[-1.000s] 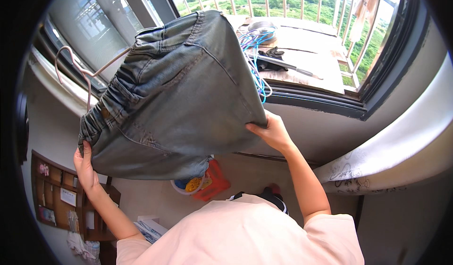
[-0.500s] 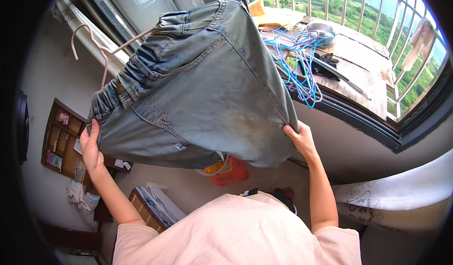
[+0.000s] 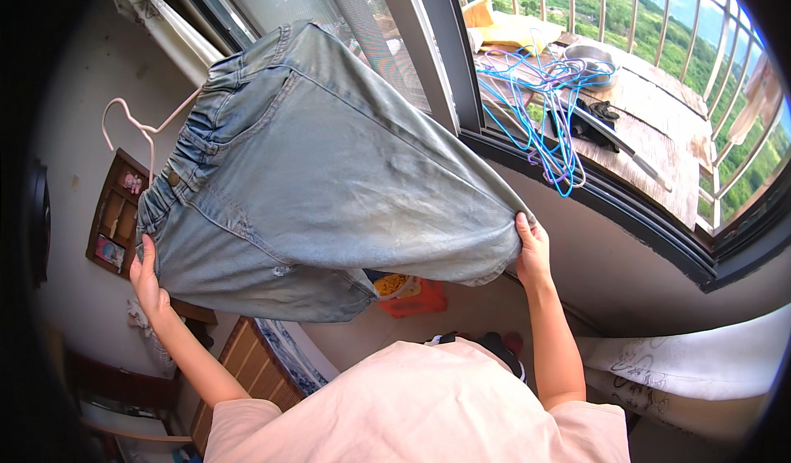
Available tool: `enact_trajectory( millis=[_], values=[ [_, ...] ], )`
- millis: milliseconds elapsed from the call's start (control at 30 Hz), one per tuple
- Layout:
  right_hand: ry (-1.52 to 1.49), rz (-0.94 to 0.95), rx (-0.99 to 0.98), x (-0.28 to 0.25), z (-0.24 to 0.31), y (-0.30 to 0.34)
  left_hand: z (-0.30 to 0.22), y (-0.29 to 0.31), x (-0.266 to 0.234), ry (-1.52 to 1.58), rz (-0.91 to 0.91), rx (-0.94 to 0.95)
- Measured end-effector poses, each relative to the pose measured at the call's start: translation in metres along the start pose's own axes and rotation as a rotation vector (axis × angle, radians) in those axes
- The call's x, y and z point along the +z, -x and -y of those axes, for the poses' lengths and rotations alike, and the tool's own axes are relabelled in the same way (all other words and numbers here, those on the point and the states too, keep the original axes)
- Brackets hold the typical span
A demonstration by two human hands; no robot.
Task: The person takes hangers from a closet, goes to a laundry basket, and hangs a pair of shorts and a shirt on a rod outside a window.
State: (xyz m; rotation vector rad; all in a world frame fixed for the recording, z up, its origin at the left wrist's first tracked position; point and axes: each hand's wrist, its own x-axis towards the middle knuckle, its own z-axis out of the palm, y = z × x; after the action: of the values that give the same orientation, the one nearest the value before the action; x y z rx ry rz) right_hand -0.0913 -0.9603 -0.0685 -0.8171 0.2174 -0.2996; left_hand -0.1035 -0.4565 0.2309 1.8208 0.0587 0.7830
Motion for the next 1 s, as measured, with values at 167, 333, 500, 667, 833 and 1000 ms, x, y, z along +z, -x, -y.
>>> enact_trajectory(
  millis=[167, 333, 500, 667, 833, 1000],
  values=[
    [-0.086, 0.154, 0.209, 0.007, 0.002, 0.004, -0.012, 0.029, -0.005, -0.013, -0.18, -0.077],
    [-0.033, 0.267, 0.25, 0.017, -0.011, 0.002, -0.029, 0.042, -0.018, 0.048, -0.313, -0.119],
    [0.074, 0.407, 0.324, 0.048, -0.032, 0.002, -0.056, 0.058, -0.018, 0.201, -0.19, -0.138],
    [0.333, 0.639, 0.521, 0.092, -0.086, 0.023, -0.075, 0.073, -0.011, 0.275, -0.169, -0.237],
    [0.29, 0.685, 0.846, 0.116, -0.165, 0.041, -0.083, 0.086, -0.003, 0.328, -0.191, -0.341],
    [0.048, 0.739, 1.038, 0.138, -0.207, 0.07, -0.086, 0.085, -0.006, 0.307, -0.245, -0.389]
  ],
)
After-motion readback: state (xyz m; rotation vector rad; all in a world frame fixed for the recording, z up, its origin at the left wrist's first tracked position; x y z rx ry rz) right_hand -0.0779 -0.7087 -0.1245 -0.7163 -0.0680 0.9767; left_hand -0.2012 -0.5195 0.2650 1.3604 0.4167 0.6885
